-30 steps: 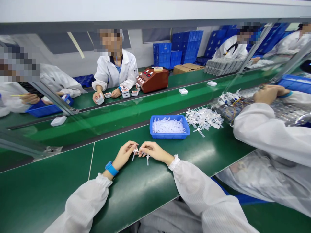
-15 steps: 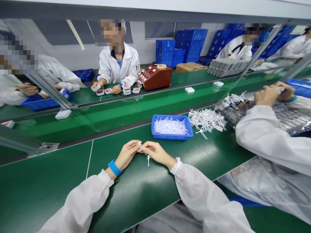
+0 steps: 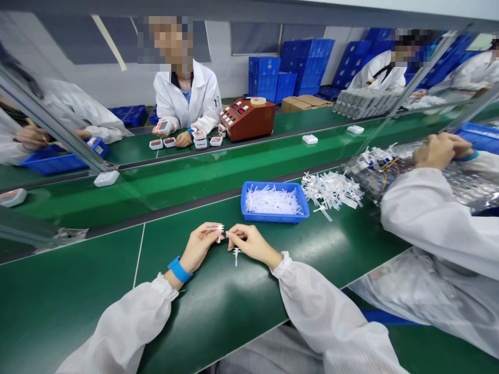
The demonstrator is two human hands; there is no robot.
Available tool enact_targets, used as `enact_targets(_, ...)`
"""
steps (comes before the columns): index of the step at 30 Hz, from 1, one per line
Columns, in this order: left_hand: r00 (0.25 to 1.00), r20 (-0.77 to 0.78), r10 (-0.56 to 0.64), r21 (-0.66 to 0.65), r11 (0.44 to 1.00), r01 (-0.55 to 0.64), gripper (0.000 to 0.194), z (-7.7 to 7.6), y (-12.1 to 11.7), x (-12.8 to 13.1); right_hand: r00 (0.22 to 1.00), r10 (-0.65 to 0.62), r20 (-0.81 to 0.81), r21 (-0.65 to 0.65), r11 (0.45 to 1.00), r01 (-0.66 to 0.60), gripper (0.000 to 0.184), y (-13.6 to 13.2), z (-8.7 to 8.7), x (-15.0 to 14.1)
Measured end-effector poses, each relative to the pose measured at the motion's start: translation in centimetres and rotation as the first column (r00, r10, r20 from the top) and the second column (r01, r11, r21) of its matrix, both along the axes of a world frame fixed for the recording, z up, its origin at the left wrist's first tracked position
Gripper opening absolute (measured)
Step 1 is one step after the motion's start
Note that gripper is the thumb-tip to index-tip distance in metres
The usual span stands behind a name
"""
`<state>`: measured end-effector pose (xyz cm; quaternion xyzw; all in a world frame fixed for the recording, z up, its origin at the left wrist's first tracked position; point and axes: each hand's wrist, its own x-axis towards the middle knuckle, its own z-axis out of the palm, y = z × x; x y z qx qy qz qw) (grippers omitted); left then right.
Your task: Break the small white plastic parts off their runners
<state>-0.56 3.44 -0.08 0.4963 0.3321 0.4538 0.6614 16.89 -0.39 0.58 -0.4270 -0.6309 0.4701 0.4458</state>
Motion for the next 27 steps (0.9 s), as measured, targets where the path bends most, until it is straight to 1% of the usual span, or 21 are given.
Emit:
enact_targets(4,0.999,-0.037,-0.008,0.027,1.0,0.009,0.02,-0.06,0.07,-0.1,0.999,-0.002,0.033,0.003,1.0,0.001,0.032,-0.05,0.22,0.02)
enact_targets(8,0.999,-0.042,-0.027,0.018,0.999,0.028,0.019,-0.11,0.07,-0.11,0.998,0.006,0.058,0.008,1.0,-0.006,0.031,0.02,0.16,0.09)
enact_targets(14,0.999,-0.039,-0.014,0.003,1.0,0.014,0.028,0.02,-0.02,-0.07,0.997,0.009,0.081,0.016,1.0,-0.01,0.033,0.17,-0.06,0.17)
enact_targets(27,0.998,-0.055,-0.005,0.01,1.0,0.005,0.028,-0.02,0.02,-0.07,0.99,0.015,0.142,0.059,0.998,-0.023,0.033,0.19,-0.03,0.3)
